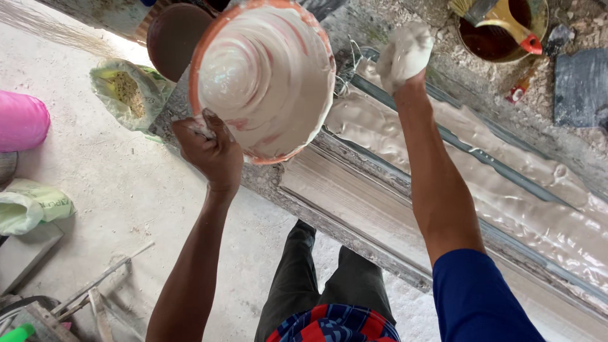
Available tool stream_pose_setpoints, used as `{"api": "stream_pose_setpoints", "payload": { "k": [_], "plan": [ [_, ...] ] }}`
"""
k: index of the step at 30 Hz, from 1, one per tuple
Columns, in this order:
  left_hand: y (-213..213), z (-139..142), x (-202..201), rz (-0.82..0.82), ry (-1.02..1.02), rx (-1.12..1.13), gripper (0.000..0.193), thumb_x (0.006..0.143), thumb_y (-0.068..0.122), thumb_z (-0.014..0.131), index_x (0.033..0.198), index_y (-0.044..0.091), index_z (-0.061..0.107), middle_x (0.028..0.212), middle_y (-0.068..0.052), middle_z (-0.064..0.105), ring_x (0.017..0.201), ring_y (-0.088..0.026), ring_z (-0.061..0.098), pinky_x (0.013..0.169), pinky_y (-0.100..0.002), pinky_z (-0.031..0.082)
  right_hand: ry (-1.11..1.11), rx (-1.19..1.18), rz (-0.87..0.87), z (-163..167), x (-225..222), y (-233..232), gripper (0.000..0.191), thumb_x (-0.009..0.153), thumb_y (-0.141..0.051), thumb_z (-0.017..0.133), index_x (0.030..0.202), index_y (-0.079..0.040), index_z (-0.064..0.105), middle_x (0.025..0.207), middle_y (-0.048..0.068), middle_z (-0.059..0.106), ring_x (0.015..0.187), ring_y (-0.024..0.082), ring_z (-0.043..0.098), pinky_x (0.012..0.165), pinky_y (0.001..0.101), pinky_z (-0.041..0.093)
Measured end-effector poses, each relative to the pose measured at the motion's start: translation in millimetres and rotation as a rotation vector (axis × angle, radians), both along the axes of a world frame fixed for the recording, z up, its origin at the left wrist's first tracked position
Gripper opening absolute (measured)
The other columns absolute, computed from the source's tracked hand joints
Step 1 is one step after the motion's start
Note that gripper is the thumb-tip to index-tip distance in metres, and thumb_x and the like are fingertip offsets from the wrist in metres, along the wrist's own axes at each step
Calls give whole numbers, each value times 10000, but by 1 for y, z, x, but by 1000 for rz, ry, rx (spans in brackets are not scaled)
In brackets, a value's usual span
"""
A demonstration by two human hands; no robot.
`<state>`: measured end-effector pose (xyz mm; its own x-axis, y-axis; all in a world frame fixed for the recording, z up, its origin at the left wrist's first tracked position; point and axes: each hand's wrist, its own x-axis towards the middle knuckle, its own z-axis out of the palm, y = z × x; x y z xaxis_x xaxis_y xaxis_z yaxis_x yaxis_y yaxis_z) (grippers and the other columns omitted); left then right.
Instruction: The person presses plastic sheeting over long corrugated mold forms, then scoops white paste from a large bowl and spreads it over the mold channels with a flat float, smoothing the surface and scraping excess paste off the float by hand.
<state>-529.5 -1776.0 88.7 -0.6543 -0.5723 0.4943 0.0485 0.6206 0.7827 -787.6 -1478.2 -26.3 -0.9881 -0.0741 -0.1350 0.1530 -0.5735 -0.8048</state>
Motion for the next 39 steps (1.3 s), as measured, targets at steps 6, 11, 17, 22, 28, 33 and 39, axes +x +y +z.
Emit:
{"api": "stream_pose_setpoints", "payload": {
  "k": [6, 11, 17, 22, 28, 33, 39],
  "plan": [
    [2, -7, -9, 59, 77, -128, 271, 1071, 29, 637, 925, 53, 410, 796, -51, 389, 705, -127, 391, 648, -282, 349, 7, 85, -167, -9, -4, -34, 192, 954, -38, 635, 822, -161, 571, 789, 44, 583, 637, 148, 556, 495, 302, 480],
    [10, 3, -27, -98, 115, 190, 269, 1089, 78, 619, 963, 41, 384, 788, -28, 368, 660, -76, 377, 646, -251, 369, 37, 289, -41, 22, 28, -10, 262, 1084, -123, 629, 841, -58, 553, 745, 83, 509, 608, 196, 458, 480, 339, 367],
    [13, 8, -24, 10, -26, 143, 238, 1048, 49, 639, 970, 13, 418, 709, -32, 408, 626, -92, 429, 569, -248, 359, 307, 704, 162, 77, 98, -43, 170, 1065, -168, 648, 1021, -7, 678, 864, 127, 587, 749, 248, 551, 659, 372, 453],
    [-1, -5, -13, -84, -55, 31, 219, 1042, 19, 659, 1112, 11, 452, 695, -35, 453, 595, -100, 452, 570, -259, 388, 1379, 1112, 506, 84, 72, -103, 112, 996, -121, 698, 1083, -52, 691, 1084, 123, 668, 1064, 279, 664, 973, 403, 580],
    [-19, -18, -23, -194, -39, -192, 429, 1077, -21, 587, 1482, 47, 462, 1344, -197, 674, 896, -279, 691, 758, -346, 618, 984, 1013, 409, 66, 56, -121, 275, 1048, -255, 572, 1209, -43, 644, 1163, 150, 666, 1106, 301, 664, 1000, 410, 561],
    [-3, -43, -35, -164, -133, -63, 445, 1050, -29, 600, 1470, 93, 514, 1335, -157, 698, 741, -96, 714, 526, -211, 584, 428, 1211, 536, 20, 160, -149, 421, 1091, -366, 466, 1313, -36, 605, 1230, 172, 663, 1141, 320, 663, 1023, 417, 545],
    [21, -44, -39, -218, -549, -109, 452, 1050, 63, 613, 1489, 125, 527, 1141, -122, 743, 762, -216, 721, 576, -281, 619, 327, -184, 690, 41, 175, -206, 308, 1188, -244, 540, 1292, 35, 619, 1154, 129, 694, 985, 223, 673, 813, 329, 578]
  ]
}}
